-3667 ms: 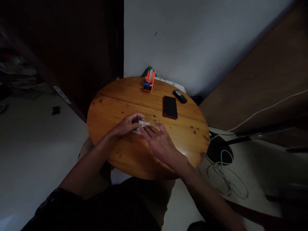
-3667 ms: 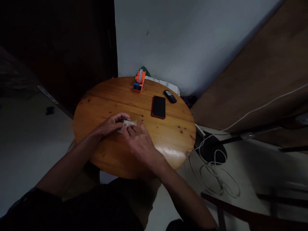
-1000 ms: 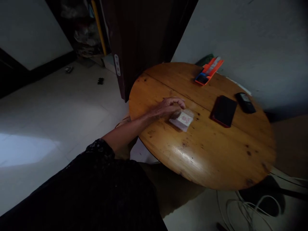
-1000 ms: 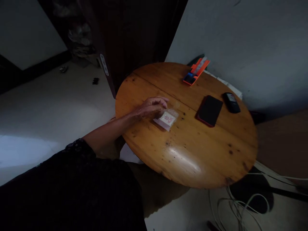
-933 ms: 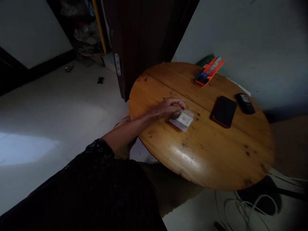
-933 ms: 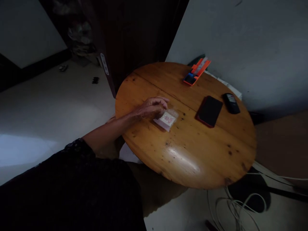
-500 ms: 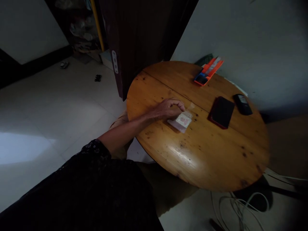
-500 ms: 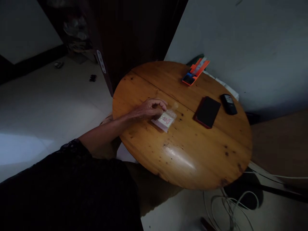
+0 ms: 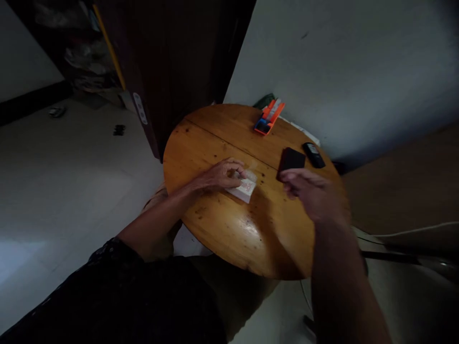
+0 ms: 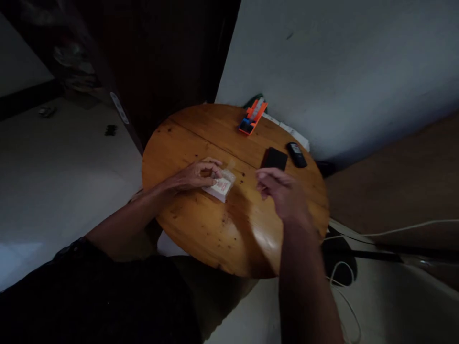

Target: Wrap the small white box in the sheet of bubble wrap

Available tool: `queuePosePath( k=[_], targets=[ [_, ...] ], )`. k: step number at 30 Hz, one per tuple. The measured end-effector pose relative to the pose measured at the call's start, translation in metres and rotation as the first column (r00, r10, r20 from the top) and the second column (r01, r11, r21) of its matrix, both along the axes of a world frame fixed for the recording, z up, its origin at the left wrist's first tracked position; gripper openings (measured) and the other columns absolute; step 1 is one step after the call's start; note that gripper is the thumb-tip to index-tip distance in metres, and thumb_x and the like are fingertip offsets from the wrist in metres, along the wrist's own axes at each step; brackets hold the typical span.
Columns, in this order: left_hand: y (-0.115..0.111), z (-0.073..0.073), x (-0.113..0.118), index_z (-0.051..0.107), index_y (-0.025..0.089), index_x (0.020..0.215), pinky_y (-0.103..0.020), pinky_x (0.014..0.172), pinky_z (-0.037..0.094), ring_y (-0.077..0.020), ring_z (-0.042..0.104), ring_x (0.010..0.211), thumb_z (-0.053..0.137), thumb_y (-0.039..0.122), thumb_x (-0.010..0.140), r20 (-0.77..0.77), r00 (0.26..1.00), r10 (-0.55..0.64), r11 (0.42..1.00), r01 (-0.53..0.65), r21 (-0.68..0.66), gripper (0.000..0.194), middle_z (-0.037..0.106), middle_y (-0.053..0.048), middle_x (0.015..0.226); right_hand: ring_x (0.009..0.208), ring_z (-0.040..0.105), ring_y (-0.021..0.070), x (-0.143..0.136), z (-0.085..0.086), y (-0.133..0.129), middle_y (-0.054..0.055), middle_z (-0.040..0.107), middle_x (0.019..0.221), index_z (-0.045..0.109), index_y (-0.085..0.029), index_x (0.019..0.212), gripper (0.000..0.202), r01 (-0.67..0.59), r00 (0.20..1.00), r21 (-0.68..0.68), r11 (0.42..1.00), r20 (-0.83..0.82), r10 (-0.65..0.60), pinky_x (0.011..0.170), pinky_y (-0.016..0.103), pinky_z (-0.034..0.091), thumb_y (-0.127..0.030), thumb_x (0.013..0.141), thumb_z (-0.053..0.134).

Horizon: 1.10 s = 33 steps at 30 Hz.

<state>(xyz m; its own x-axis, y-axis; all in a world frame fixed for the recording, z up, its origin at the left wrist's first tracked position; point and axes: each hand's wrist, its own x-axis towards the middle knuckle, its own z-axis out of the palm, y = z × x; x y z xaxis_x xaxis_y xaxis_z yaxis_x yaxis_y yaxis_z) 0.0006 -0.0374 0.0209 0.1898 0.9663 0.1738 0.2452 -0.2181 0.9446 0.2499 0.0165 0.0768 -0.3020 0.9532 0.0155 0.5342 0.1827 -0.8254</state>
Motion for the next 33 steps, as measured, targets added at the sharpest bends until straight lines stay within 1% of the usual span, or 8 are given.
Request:
queuePosePath(
  k=[2,5,11,14,17,21,26,33],
  targets=[
    [-0.002,0.003,-0.002,0.069,0.019,0.093,-0.043,0.114,0.039,-0.0255,0.053,0.131,0.063,0.018,0.071,-0.056,0.998,-0.034,0.999,0.033,-0.007,0.024,0.054,-0.01,0.137,0.057,0.054,0.0129,-0.011,-0.01,0.012,0.006,0.066,0.072,0.073,-0.017,0.087,0.037,0.026,1.0,-0.139,0.99,-0.004,-0.027,0.047,0.025,0.038,-0.053,0.083,0.071],
    [-0.006,0.007,-0.005,0.066,0.022,0.1,-0.045,0.113,0.04,-0.0267,0.05,0.134,0.065,0.018,0.069,-0.128,0.988,-0.086,0.996,0.082,-0.038,0.031,0.047,-0.008,0.146,0.058,0.052,0.0133,-0.032,-0.025,0.027,0.007,0.066,0.074,0.072,-0.016,0.079,0.049,0.045,0.999,-0.237,0.97,-0.011,-0.049,0.043,0.024,0.028,-0.065,0.074,0.071],
    [-0.009,0.007,-0.006,0.063,0.026,0.105,-0.045,0.114,0.038,-0.027,0.046,0.137,0.069,0.023,0.071,-0.176,0.978,-0.113,0.993,0.114,-0.008,0.035,0.048,-0.004,0.144,0.059,0.049,0.0118,-0.054,-0.044,0.035,-0.001,0.06,0.065,0.068,-0.018,0.073,0.045,-0.066,0.982,-0.124,0.99,-0.182,0.043,0.055,0.025,0.037,-0.063,0.066,0.074],
    [-0.009,0.004,-0.003,0.063,0.025,0.103,-0.043,0.111,0.04,-0.0251,0.051,0.13,0.069,0.024,0.073,-0.165,0.983,-0.081,0.996,0.083,0.009,0.03,0.052,-0.004,0.14,0.065,0.054,0.0125,-0.055,-0.047,0.029,-0.001,0.064,0.071,0.069,-0.02,0.074,0.037,-0.088,0.946,-0.035,0.996,-0.317,0.072,0.063,0.027,0.043,-0.055,0.067,0.077],
    [-0.008,0.001,-0.001,0.064,0.025,0.103,-0.04,0.105,0.045,-0.0231,0.057,0.12,0.069,0.025,0.073,-0.154,0.986,-0.066,0.998,0.069,0.013,0.03,0.057,-0.004,0.131,0.067,0.057,0.0131,-0.051,-0.043,0.019,-0.001,0.067,0.073,0.07,-0.02,0.075,0.03,-0.145,0.934,0.014,0.989,-0.327,0.141,0.066,0.027,0.046,-0.049,0.071,0.076],
    [-0.007,0.0,0.0,0.064,0.024,0.102,-0.038,0.1,0.048,-0.0209,0.059,0.112,0.069,0.024,0.073,-0.134,0.99,-0.045,0.999,0.048,0.014,0.03,0.06,-0.003,0.123,0.067,0.061,0.0142,-0.044,-0.03,0.006,0.001,0.07,0.072,0.073,-0.019,0.078,0.021,-0.281,0.936,0.107,0.954,-0.189,0.297,0.066,0.027,0.048,-0.04,0.081,0.071],
    [-0.009,0.002,0.004,0.061,0.022,0.106,-0.036,0.095,0.05,-0.0182,0.062,0.103,0.068,0.028,0.075,-0.067,0.997,-0.027,0.999,0.024,-0.042,0.033,0.063,-0.003,0.112,0.081,0.068,0.0159,-0.039,-0.016,-0.006,0.003,0.075,0.087,0.076,-0.02,0.088,0.014,-0.461,0.886,0.272,0.844,0.093,0.454,0.077,0.028,0.05,-0.024,0.09,0.062],
    [-0.01,0.0,0.005,0.058,0.024,0.125,-0.033,0.096,0.049,-0.0175,0.062,0.106,0.071,0.031,0.077,0.01,1.0,-0.026,0.993,0.027,-0.116,0.051,0.065,-0.003,0.115,0.098,0.068,0.0217,-0.036,0.0,-0.026,0.006,0.075,0.111,0.076,-0.02,0.1,0.018,-0.651,0.715,0.294,0.7,0.546,0.437,0.092,0.037,0.045,-0.016,0.093,0.059]
  ],
)
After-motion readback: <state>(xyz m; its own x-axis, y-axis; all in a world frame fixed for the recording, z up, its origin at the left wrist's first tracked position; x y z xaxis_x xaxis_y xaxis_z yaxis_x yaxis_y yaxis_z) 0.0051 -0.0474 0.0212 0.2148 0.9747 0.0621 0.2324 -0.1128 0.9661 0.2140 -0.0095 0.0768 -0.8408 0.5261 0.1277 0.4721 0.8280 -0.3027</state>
